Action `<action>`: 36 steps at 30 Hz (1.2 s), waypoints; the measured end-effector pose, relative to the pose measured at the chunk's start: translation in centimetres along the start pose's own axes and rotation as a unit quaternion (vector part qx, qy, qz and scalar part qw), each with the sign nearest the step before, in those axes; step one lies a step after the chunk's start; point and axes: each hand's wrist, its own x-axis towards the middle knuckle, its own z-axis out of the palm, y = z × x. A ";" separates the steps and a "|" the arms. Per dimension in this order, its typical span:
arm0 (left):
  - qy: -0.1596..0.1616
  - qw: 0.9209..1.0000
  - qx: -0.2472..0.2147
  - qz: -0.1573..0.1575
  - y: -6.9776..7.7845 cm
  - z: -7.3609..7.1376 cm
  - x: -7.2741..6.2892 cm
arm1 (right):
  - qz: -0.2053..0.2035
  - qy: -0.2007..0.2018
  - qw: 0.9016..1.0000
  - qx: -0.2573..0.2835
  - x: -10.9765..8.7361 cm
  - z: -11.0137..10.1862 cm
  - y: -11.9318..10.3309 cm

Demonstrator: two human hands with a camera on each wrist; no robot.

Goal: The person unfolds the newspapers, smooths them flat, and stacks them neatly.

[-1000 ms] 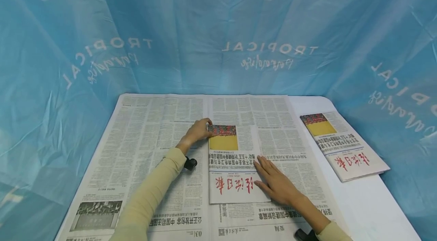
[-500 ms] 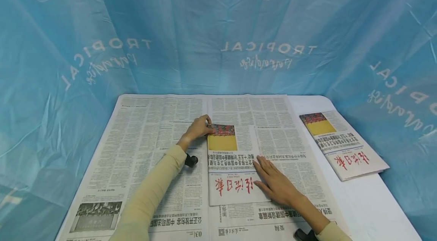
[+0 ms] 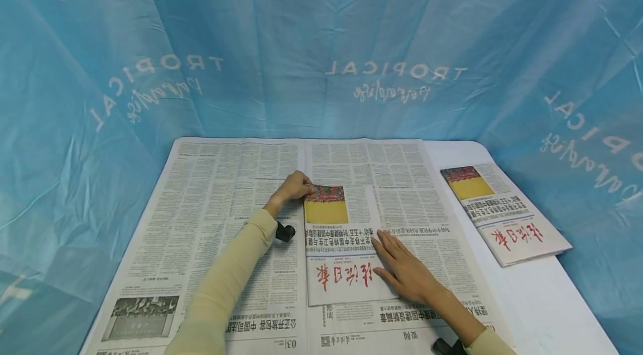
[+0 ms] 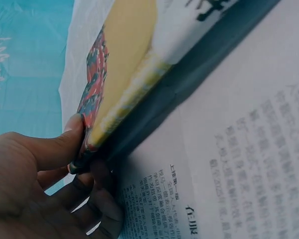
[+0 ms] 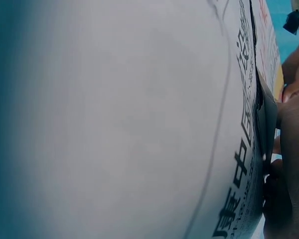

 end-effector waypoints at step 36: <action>-0.003 0.994 -0.064 0.088 -0.8 -0.4 -1.3 | 0.020 0.061 0.986 0.154 0.8 -0.5 2.5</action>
